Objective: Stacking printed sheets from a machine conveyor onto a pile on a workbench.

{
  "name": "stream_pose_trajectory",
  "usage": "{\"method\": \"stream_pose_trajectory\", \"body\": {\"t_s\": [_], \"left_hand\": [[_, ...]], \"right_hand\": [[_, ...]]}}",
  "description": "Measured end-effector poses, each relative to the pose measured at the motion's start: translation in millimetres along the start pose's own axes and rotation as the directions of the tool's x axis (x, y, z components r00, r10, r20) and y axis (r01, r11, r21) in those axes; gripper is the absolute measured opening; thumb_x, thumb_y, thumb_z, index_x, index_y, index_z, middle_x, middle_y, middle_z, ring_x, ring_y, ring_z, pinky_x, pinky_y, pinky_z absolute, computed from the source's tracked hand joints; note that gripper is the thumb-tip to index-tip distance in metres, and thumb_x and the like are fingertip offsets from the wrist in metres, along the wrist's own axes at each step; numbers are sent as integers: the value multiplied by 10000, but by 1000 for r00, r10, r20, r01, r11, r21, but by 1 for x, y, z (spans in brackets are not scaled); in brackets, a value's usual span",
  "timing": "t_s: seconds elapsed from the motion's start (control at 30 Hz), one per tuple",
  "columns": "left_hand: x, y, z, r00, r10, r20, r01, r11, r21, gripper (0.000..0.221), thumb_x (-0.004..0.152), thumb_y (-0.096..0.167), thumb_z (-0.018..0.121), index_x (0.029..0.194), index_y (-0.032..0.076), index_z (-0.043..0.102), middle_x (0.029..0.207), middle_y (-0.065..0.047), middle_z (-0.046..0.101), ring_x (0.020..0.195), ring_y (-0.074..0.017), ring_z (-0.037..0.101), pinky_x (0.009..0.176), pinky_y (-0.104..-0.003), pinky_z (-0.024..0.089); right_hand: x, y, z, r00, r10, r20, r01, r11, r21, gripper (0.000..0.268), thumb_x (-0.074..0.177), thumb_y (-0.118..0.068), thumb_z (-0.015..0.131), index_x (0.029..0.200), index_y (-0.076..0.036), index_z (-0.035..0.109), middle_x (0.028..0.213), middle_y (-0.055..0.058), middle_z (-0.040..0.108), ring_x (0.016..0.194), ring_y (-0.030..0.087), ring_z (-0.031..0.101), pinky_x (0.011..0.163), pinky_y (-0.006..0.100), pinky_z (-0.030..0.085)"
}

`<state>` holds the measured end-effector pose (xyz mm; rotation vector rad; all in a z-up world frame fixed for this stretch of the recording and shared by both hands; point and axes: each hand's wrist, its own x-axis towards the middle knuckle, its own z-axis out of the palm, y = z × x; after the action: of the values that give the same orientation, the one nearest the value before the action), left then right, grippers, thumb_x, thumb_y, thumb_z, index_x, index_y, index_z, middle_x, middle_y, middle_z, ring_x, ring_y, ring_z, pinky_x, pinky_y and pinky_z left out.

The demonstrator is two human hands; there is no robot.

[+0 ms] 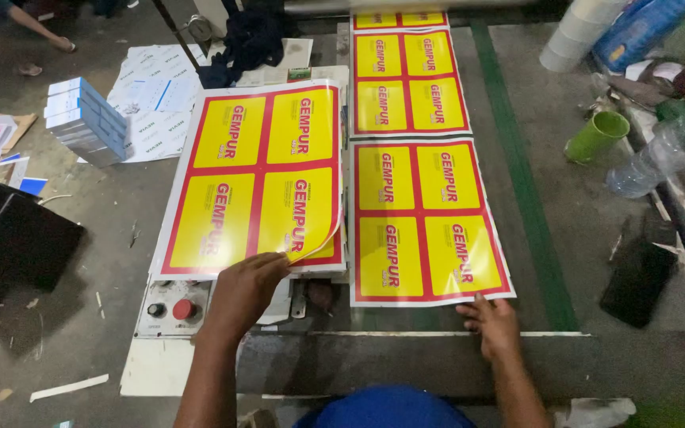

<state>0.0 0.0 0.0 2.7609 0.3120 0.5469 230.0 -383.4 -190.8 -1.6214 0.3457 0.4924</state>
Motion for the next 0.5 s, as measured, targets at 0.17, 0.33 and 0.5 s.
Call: {"method": "stream_pose_trajectory", "body": {"t_s": [0.17, 0.33, 0.5], "left_hand": [[0, 3, 0, 985, -163, -50, 158, 984, -80, 191, 890, 180, 743, 1052, 89, 790, 1074, -104, 782, 931, -289, 755, 799, -398, 604], [-2, -12, 3, 878, -215, -429, 133, 968, -213, 184, 964, 106, 730, 1136, 40, 737, 1098, -155, 765, 937, -277, 775, 762, -370, 641], [0, -1, 11, 819, 46, -572, -37, 999, 29, 147, 976, 71, 709, 1112, 31, 747, 1118, -189, 771, 906, -277, 781, 734, -340, 646]], "right_hand": [[41, 0, 10, 985, -118, 125, 94, 979, 183, 322, 1033, -216, 591, 1271, 0, 586, 1086, 149, 729, 877, 250, 743, 598, 328, 533], [32, -8, 15, 991, -37, 130, 17, 989, 150, 386, 1026, -236, 580, 1337, -7, 577, 1132, 193, 745, 911, 242, 745, 639, 334, 576], [19, 14, 25, 956, 11, 292, -49, 991, 123, 411, 1002, -219, 560, 1392, -88, 562, 1131, 191, 753, 856, 243, 734, 621, 337, 551]]}}
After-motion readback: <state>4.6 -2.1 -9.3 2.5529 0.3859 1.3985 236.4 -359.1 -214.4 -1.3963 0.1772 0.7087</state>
